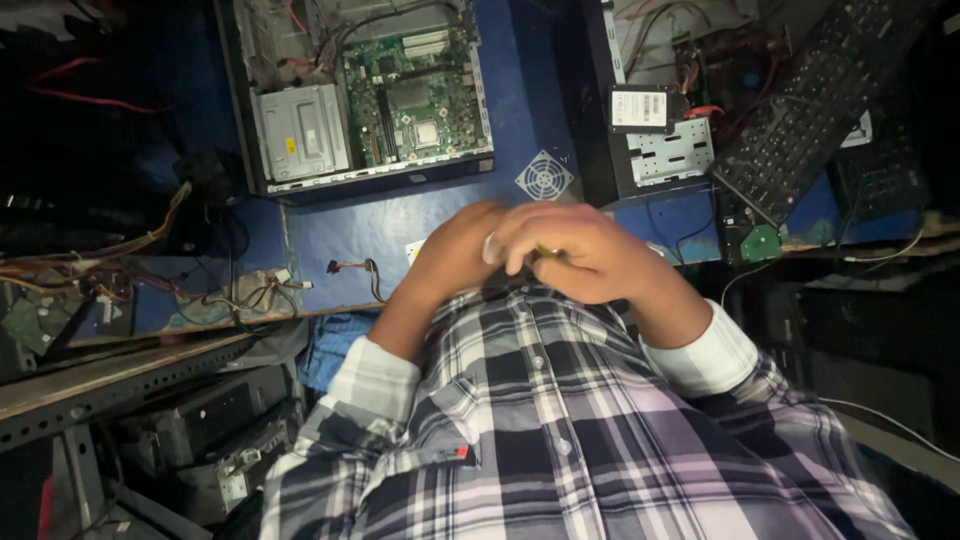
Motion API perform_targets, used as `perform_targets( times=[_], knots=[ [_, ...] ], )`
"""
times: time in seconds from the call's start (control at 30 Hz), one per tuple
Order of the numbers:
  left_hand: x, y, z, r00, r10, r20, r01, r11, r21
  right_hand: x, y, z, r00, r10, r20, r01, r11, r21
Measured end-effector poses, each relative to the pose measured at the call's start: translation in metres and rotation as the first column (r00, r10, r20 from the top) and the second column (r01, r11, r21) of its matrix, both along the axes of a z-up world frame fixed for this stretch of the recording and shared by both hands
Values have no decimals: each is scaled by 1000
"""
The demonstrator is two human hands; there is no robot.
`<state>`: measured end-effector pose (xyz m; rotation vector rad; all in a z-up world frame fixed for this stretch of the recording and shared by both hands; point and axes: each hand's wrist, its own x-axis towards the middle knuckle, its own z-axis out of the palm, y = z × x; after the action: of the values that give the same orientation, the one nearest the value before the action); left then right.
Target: The person uses a screwdriver to remove screws from a computer power supply unit, then inspects the unit by turning it over and examining its internal components.
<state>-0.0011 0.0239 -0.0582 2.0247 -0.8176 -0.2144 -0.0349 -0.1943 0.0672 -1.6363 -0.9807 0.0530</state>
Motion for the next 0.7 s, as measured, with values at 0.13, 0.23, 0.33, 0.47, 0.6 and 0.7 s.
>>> perform_targets(
  times=[0.13, 0.23, 0.33, 0.47, 0.6, 0.7],
  knots=[
    [2, 7, -64, 976, 182, 116, -198, 968, 151, -7, -2, -21, 947, -214, -240, 216, 976, -19],
    [0, 6, -98, 953, 282, 110, -290, 955, 64, -20, -14, -20, 925, -363, -114, 334, 918, -214],
    [-4, 1, -114, 933, 299, 199, -310, 950, 26, -41, -29, -10, 915, -394, 85, 396, 841, -369],
    [-5, -10, -118, 947, 280, 158, -283, 959, -5, -62, -36, -4, 889, -449, -94, 367, 820, -440],
    [-5, -15, -117, 930, 343, 136, -348, 937, 20, -79, -30, -6, 872, -489, -9, 413, 746, -523],
    [-3, -16, -119, 928, 352, 118, -358, 933, 36, -87, -25, -6, 868, -496, -3, 427, 750, -505]
  ],
)
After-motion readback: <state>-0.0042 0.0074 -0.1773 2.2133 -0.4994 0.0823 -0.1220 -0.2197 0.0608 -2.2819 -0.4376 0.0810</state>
